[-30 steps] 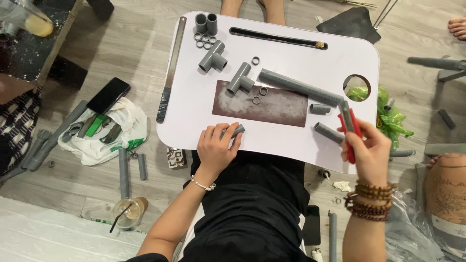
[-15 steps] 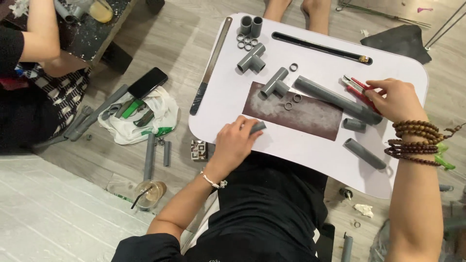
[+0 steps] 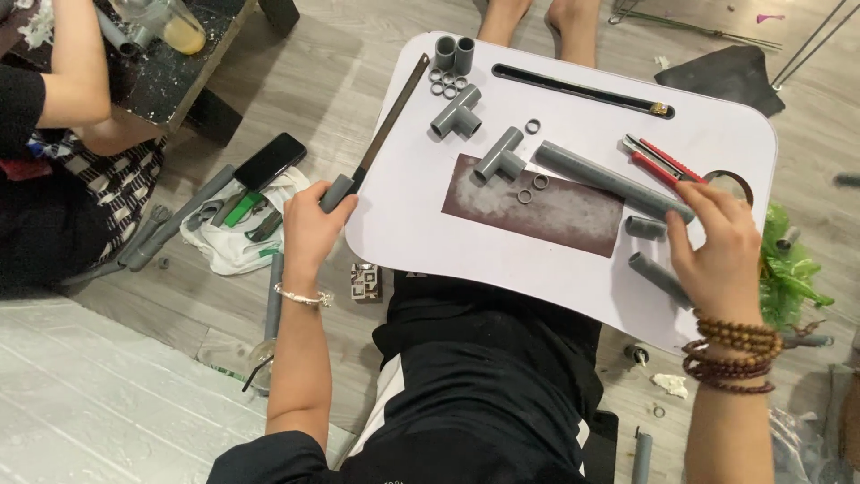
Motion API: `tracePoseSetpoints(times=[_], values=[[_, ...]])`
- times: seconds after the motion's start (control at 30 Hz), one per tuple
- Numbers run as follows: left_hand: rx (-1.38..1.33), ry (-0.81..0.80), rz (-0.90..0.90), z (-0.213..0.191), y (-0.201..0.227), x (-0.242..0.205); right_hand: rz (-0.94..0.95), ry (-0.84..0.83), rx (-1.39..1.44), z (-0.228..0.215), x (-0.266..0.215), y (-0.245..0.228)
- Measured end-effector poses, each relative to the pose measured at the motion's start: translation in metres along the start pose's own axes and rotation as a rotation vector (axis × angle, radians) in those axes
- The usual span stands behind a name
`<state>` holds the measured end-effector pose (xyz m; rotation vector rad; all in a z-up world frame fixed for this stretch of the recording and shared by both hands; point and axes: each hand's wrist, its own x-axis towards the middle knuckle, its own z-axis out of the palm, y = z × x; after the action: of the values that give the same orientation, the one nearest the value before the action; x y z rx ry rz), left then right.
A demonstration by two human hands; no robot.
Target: Trimming and cleaning the edges of PVC pipe segments using a utility knife and a metal blade on a small table.
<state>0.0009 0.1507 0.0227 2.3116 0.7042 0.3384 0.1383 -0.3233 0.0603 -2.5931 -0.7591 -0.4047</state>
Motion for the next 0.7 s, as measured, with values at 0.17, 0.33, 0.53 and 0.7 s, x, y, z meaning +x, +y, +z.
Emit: tracePoseSetpoints(times=[0.17, 0.33, 0.53, 0.7], values=[[-0.221, 0.094, -0.068, 0.020, 0.020, -0.041, 0.054, 0.301, 0.356, 0.057, -0.052, -0.054], [-0.775, -0.153, 0.163, 0.068, 0.121, -0.105, 0.153, -0.197, 1.143, 0.079, -0.041, -0.143], [-0.679, -0.312, 0.557, 0.093, 0.151, -0.105, 0.385, 0.095, 1.027, 0.027, -0.025, -0.141], [-0.652, -0.338, 0.496, 0.081, 0.149, -0.084, 0.322, 0.309, 0.724, 0.012, -0.047, -0.122]])
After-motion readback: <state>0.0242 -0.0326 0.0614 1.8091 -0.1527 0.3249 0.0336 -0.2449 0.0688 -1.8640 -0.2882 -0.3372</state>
